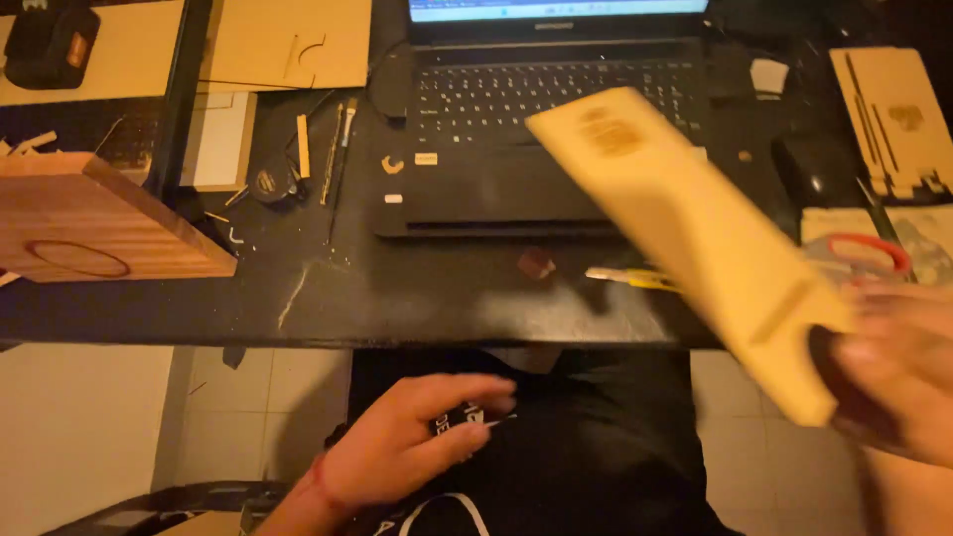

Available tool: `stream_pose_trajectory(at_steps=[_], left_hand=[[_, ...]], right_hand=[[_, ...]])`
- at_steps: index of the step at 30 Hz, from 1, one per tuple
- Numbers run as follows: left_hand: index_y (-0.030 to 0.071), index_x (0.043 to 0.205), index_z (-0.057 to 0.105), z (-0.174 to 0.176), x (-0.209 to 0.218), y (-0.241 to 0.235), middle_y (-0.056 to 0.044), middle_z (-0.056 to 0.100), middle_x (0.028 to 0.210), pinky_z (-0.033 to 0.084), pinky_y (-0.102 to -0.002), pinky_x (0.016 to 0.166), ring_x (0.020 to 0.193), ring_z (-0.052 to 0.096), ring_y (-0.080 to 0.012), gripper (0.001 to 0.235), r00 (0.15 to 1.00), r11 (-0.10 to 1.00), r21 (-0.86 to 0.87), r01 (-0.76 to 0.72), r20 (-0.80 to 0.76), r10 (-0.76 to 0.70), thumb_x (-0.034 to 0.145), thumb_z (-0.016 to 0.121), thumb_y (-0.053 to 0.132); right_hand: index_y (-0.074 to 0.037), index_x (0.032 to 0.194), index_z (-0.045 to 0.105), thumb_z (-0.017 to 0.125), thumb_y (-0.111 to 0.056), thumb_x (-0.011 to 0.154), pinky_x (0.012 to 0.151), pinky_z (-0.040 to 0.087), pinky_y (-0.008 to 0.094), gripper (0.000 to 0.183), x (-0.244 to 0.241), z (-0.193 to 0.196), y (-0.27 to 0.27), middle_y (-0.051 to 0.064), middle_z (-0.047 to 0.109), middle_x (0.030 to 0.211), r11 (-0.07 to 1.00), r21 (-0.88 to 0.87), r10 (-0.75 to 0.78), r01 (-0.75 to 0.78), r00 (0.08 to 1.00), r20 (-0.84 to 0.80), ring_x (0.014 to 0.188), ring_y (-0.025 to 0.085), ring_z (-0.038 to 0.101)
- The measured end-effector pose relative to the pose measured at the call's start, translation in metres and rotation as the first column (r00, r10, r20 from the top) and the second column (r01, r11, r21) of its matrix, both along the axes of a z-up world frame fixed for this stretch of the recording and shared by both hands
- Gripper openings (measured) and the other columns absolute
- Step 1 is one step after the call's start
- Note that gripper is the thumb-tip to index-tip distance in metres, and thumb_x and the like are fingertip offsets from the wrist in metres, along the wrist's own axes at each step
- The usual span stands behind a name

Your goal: Sanding the edges of laser-cut wooden pieces and assembling them into a stand.

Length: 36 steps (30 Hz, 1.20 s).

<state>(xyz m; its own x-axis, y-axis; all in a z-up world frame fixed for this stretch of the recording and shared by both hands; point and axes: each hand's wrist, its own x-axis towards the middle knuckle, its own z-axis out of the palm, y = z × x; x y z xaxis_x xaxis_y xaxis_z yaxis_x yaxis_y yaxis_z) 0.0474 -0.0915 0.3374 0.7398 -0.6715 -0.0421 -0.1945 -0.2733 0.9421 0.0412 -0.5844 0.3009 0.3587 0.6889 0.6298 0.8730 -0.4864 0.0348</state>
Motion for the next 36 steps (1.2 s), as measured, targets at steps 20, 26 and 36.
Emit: stream_pose_trajectory(at_steps=[20, 26, 36], left_hand=[[-0.004, 0.121, 0.061, -0.029, 0.028, -0.072, -0.02, 0.07, 0.114, 0.051, -0.054, 0.102, 0.103, 0.07, -0.0318, 0.037, 0.728, 0.171, -0.713, -0.679, -0.684, 0.041, 0.105, 0.053, 0.028], [-0.002, 0.113, 0.062, -0.036, 0.049, -0.074, -0.021, 0.071, 0.104, 0.056, -0.055, 0.092, 0.094, 0.072, -0.0334, 0.034, 0.713, 0.228, -0.683, -0.694, -0.695, 0.093, 0.1, 0.059, 0.029], [-0.004, 0.137, 0.052, 0.034, 0.057, -0.085, -0.019, 0.065, 0.125, 0.055, -0.045, 0.093, 0.112, 0.065, -0.0334, 0.058, 0.623, 0.432, -0.522, -0.735, -0.772, 0.128, 0.089, 0.054, 0.028]], right_hand=[[0.003, 0.081, 0.076, 0.084, 0.007, 0.077, 0.07, 0.06, 0.052, 0.009, -0.003, -0.026, 0.2, 0.02, 0.064, 0.09, 0.847, 0.531, -0.092, 0.029, 0.991, 0.092, 0.083, 0.037, 0.063], [0.0, 0.088, 0.076, 0.078, 0.002, 0.082, 0.073, 0.056, 0.047, 0.007, -0.009, -0.027, 0.206, 0.017, 0.062, 0.095, 0.814, 0.562, -0.111, 0.146, 0.989, -0.096, 0.087, 0.036, 0.064], [0.0, 0.116, 0.056, 0.061, -0.01, 0.099, 0.074, 0.058, 0.031, 0.021, -0.018, -0.009, 0.221, 0.014, 0.063, 0.079, 0.446, 0.717, 0.238, 0.536, 0.701, -0.672, 0.067, 0.022, 0.065]])
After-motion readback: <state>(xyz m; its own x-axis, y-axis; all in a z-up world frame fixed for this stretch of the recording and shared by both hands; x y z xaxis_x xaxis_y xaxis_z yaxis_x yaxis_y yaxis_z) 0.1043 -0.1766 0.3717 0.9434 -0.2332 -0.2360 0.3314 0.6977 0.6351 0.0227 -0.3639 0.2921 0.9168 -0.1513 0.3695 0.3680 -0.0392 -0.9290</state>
